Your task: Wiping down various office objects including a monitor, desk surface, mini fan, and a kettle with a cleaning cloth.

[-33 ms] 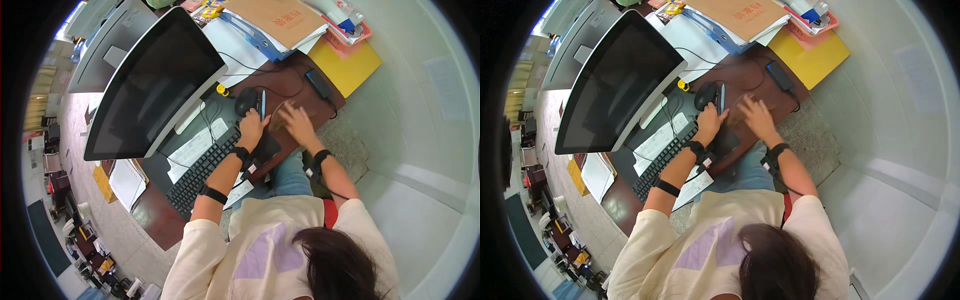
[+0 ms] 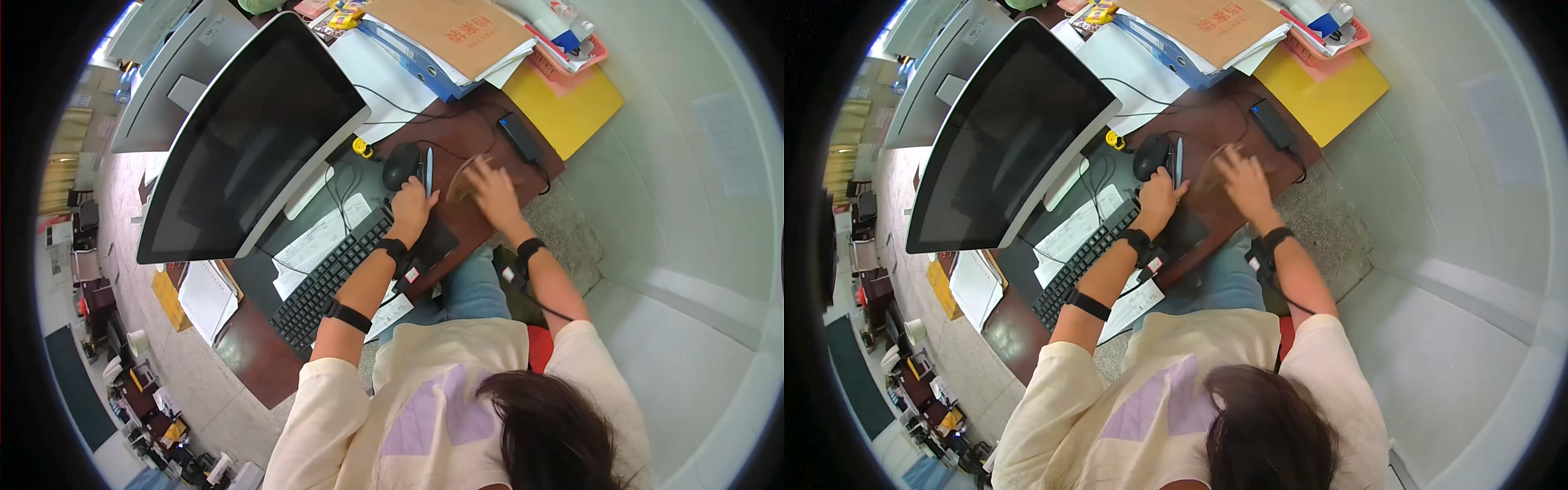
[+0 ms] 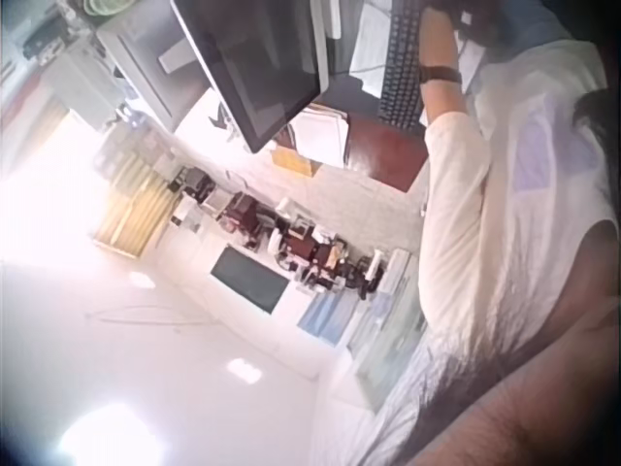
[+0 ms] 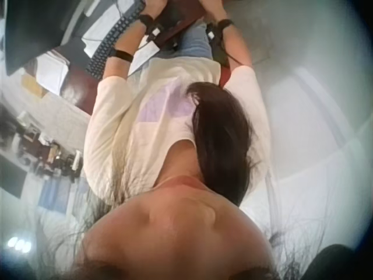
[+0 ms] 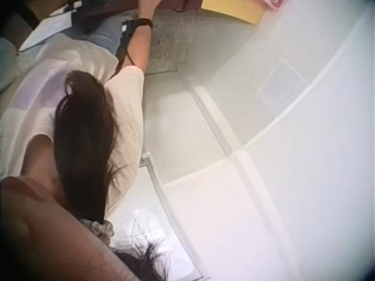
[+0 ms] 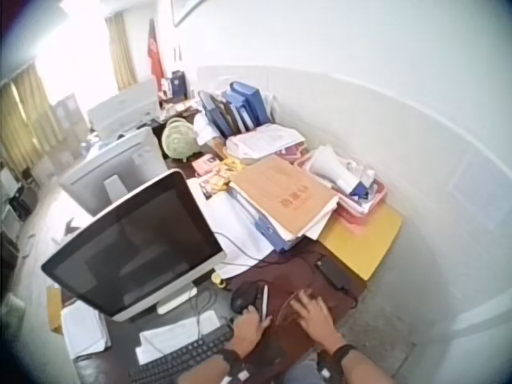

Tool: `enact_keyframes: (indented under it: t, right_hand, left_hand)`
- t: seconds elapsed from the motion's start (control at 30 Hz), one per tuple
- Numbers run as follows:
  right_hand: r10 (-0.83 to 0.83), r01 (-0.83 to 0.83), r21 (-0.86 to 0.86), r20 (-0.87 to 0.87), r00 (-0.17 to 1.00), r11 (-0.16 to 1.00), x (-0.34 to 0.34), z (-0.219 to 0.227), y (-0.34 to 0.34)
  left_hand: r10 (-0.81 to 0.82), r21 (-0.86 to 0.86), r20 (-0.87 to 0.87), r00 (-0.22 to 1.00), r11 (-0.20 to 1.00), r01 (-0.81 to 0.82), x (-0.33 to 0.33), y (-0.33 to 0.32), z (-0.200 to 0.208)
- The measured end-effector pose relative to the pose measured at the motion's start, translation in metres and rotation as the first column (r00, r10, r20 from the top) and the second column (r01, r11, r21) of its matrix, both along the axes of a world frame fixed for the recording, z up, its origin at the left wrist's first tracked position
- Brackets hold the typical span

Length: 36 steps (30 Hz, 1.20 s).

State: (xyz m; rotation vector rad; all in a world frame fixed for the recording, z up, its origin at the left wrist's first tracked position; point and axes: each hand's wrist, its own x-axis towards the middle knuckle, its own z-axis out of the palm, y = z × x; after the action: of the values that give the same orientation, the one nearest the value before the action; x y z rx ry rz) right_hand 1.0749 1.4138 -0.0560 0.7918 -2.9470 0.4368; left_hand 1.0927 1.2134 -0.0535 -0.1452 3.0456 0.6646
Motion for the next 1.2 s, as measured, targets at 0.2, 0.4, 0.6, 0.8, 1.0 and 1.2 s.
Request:
enact_keyframes:
  t: [0.2, 0.4, 0.6, 0.8, 1.0, 1.2]
  right_hand:
    - [-0.129, 0.114, -0.161, -0.088, 0.988, 0.980, -0.038, 0.004, 0.013]
    - [0.629, -0.603, -0.269, 0.016, 0.777, 0.751, -0.008, 0.006, 0.012]
    - [0.621, -0.599, -0.210, 0.053, 0.782, 0.773, -0.049, 0.003, 0.105]
    - [0.201, -0.263, -0.454, -0.182, 0.963, 0.851, -0.096, 0.064, 0.171]
    - [-0.443, 0.416, -0.638, 0.128, 0.887, 0.648, -0.175, 0.019, 0.231]
    - [-0.035, 0.085, -0.482, 0.113, 0.993, 0.872, -0.167, -0.006, 0.164]
  left_hand:
    - [0.066, -0.054, 0.127, 0.990, 0.997, -0.059, -0.009, 0.012, -0.005]
    - [0.088, -0.286, 0.185, 0.979, 0.958, -0.032, -0.013, 0.008, 0.011]
    - [-0.007, -0.417, 0.104, 0.995, 0.908, 0.050, -0.049, 0.033, 0.052]
    - [0.129, -0.039, 0.139, 0.982, 0.991, -0.125, -0.108, 0.134, 0.083]
    - [0.184, 0.047, 0.257, 0.949, 0.978, -0.202, -0.138, 0.223, 0.047]
    - [0.181, 0.355, 0.251, 0.951, 0.897, -0.265, -0.118, 0.156, -0.001]
